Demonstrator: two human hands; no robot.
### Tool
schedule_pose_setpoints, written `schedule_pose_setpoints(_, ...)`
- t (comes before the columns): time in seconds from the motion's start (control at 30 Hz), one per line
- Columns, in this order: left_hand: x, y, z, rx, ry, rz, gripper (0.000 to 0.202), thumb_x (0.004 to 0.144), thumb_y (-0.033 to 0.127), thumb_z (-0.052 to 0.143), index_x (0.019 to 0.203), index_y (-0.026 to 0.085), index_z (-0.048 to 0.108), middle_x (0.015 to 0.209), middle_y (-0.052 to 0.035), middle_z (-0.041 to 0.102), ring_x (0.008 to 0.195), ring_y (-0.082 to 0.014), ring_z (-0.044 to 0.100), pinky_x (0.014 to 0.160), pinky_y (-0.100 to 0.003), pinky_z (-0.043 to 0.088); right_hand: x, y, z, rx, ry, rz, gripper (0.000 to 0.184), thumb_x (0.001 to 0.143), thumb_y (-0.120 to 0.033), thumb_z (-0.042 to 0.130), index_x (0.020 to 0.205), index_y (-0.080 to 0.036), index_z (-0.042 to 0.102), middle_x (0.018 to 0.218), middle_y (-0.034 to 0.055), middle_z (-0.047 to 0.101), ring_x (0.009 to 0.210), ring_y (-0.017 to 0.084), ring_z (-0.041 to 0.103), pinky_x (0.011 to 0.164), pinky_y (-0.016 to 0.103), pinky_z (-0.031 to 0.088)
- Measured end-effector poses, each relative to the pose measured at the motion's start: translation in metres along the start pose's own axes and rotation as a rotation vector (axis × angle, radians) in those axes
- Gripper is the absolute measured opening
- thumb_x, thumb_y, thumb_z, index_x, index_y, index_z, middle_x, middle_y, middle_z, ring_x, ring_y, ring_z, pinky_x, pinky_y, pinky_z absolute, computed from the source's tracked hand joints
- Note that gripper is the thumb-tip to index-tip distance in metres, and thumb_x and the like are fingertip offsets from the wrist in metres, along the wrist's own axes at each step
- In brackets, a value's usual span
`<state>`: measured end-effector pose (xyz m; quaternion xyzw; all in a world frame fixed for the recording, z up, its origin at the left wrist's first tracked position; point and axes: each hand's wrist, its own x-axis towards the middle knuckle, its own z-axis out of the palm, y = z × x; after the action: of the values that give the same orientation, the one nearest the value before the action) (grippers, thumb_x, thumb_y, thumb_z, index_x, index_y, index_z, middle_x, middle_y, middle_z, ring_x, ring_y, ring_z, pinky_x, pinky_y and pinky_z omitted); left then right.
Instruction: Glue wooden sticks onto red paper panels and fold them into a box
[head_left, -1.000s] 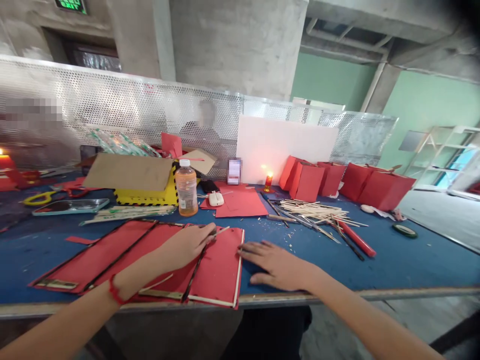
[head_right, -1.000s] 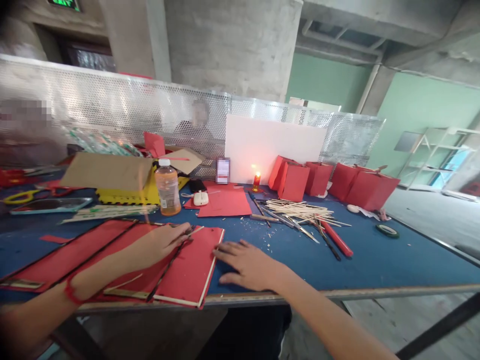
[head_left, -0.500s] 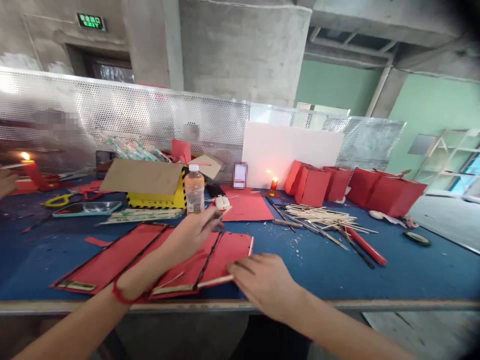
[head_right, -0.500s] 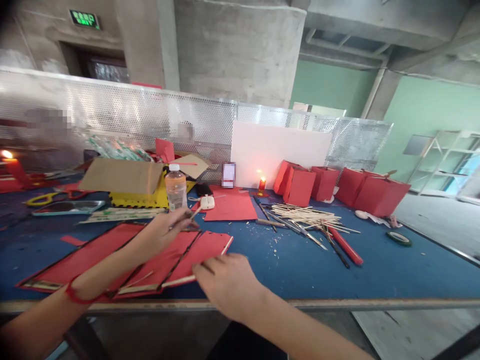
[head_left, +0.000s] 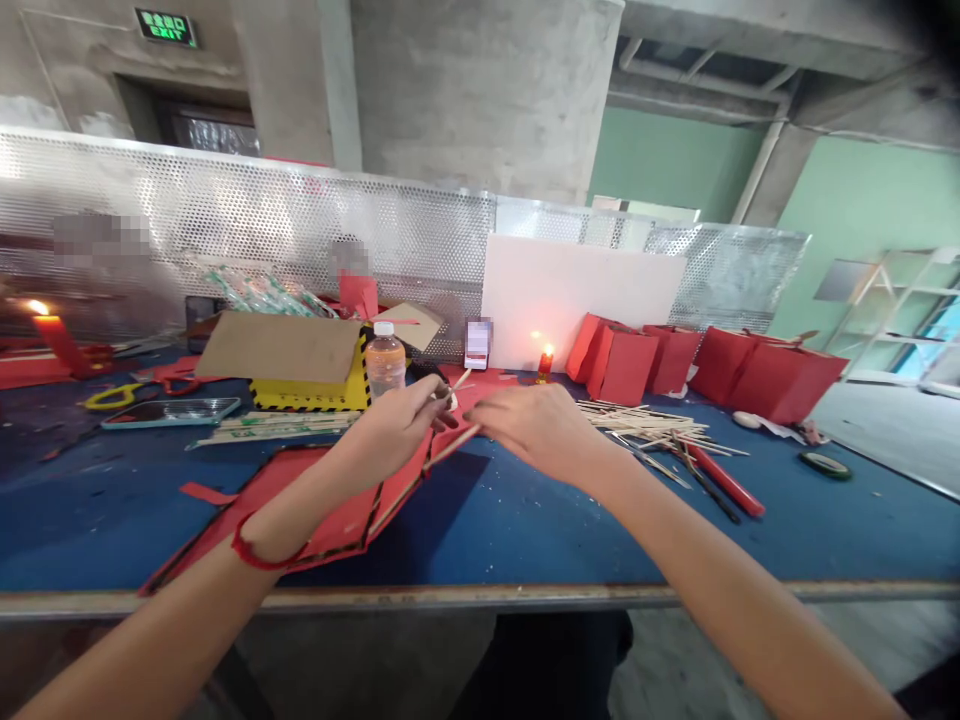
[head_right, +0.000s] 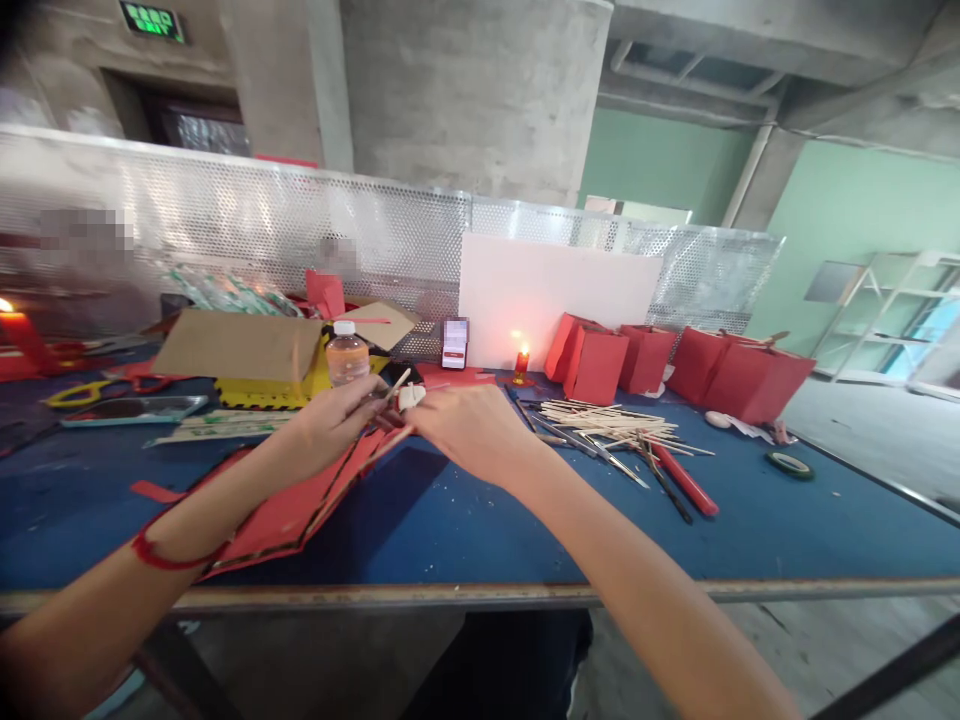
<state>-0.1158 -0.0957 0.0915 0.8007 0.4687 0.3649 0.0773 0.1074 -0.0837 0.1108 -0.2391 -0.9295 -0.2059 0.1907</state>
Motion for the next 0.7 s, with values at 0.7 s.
schedule_pose_setpoints(0.7,0.016,-0.043,0.048,0.217,-0.360,0.021,0.022,0.091,0.027,0.049,0.094,0.017,0.068,0.095,-0.0066,0.072,0.088,-0.0193,0.064,0.077,-0.027,0.042,-0.065,0.042,0.079,0.110,-0.135,0.226,0.052,0.098,-0.051,0.038,0.137,-0.019,0.052,0.138,0.0143,0.057,0.124,0.027,0.054,0.108,0.047,0.034)
